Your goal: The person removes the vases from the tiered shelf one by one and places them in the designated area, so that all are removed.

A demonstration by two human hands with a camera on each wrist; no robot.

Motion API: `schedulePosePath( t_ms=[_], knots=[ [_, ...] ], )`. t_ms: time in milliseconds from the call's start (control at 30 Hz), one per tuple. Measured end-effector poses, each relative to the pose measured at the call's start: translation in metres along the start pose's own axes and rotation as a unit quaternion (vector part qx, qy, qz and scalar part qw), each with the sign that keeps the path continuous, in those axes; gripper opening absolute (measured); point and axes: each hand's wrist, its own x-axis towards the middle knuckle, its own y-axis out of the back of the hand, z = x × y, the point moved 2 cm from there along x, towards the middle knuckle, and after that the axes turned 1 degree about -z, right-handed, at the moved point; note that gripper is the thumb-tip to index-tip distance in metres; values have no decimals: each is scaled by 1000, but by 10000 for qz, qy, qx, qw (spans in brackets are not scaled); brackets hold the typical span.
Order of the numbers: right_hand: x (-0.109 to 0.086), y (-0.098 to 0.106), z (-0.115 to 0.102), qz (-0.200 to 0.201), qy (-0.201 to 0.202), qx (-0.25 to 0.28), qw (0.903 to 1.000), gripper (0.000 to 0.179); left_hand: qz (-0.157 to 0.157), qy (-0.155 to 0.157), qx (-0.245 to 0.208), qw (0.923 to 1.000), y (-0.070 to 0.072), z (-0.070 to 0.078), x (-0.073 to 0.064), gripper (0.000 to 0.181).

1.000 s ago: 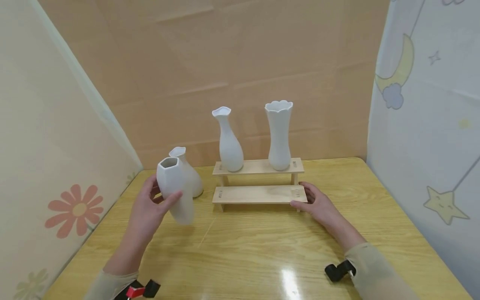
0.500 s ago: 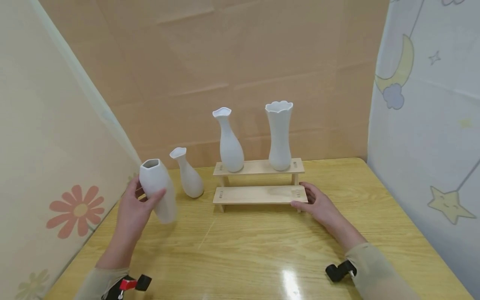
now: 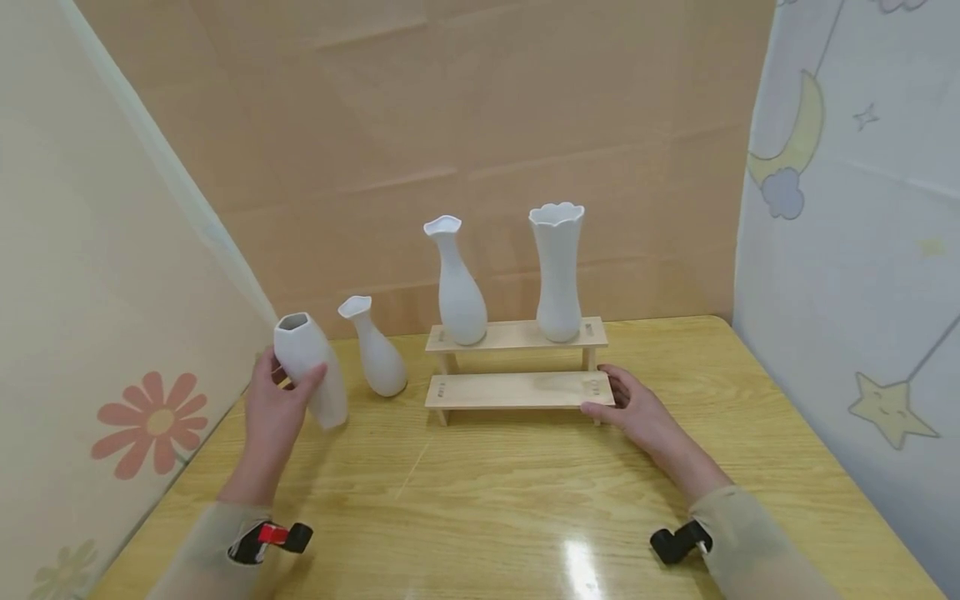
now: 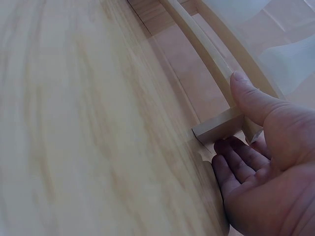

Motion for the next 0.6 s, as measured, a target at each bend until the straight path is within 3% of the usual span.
schedulePosePath(
  t_ms=[333, 600],
  knots=[
    [-1, 1, 0, -49, -63, 38, 10000, 105, 116, 167, -376, 9991, -18, -21, 28, 79],
    [-1, 0, -2, -17, -58, -3, 10000, 106, 286, 96, -355, 9989, -29, -27, 42, 74]
  ],
)
